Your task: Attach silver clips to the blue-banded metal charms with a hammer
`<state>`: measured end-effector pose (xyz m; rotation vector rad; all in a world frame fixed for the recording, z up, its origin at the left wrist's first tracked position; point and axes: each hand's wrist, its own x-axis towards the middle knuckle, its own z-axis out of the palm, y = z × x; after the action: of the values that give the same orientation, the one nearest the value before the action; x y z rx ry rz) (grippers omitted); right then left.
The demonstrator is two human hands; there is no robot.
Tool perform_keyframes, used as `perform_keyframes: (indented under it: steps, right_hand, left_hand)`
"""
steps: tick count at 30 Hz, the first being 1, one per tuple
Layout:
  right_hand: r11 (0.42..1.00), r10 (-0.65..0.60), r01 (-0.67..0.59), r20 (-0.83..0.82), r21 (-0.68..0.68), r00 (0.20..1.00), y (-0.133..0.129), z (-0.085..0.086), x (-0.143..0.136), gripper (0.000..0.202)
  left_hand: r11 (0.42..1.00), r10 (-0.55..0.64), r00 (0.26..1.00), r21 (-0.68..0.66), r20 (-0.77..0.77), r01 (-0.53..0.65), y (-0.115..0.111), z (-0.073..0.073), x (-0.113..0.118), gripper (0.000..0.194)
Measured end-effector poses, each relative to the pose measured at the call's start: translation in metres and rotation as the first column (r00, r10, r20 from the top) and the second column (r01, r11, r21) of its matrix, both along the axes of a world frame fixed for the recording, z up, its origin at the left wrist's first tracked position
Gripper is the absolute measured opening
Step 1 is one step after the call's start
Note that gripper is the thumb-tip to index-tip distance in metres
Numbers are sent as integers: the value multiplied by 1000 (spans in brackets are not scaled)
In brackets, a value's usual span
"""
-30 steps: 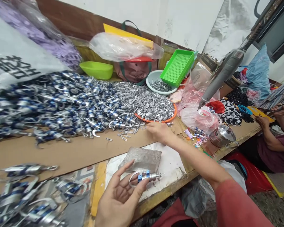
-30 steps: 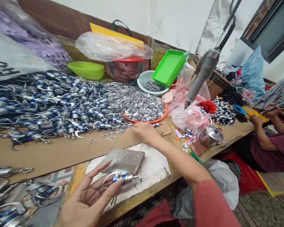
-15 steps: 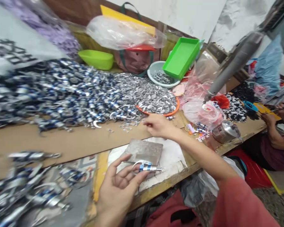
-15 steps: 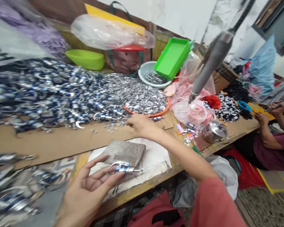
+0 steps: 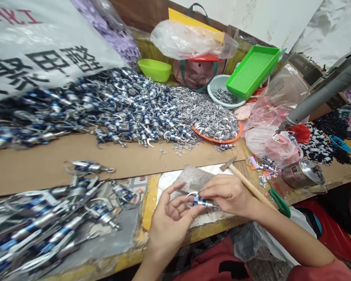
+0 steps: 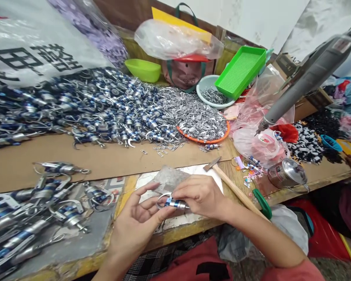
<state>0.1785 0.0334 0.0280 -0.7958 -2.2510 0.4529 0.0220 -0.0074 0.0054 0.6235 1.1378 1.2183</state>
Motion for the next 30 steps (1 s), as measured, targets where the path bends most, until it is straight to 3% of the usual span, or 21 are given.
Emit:
perform_keyframes:
  steps: [5,8,11,12,14,16,18,20,23,25,30]
  right_hand:
    - [983,-30,-15,242,182,970,-14,2,1,24]
    - [982,-81,24,299,190,951,-25,1,7,30]
    - [958,-266,234,212,163,940,-35,-5,31,34]
    - [920,-386,359,212,155,898,-38,-8,44,32]
    - [794,-598,596,337,122,727,-41,-15,69,31]
    - [684,-638,726,541,72,548,-44,-20,88,32]
    - [657,-588,754,630,6,507,-46,-21,96,28]
    - [693,-586,721,565,-21,580,-51,-15,91,26]
    - [826,-520,563,431,32,738,-62,5,74,35]
    - [896,-431,435,415,90,802,-69,18,64,44]
    - [921,-388,322,430,221,815,-75,29,53,48]
  left_hand:
    - [1000,-19,1000,-4,1,19,3,-6,-4,64]
    - [1000,-30,1000,3,-9,30,3,-9,-5,66]
    - [1000,-11,1000,6,-22,11,3,-6,-5,64]
    - [1000,-21,999,-3,-25,21,3,-5,-4,64]
    - [999,-35,999,-16,-31,35,3,-3,-4,66]
    - [999,-30,999,-14,-33,30,3,-1,-5,66]
    - [1000,-23,999,-13,-30,22,4,0,-5,66]
    - [999,-35,999,-29,-24,34,4,1,-5,69]
    - [998,-28,999,-62,-37,25,6,1,-5,73]
    - [998,-12,999,-70,-45,9,6,1,-5,73]
    - [999,-25,999,-44,-28,24,6,0,-6,74]
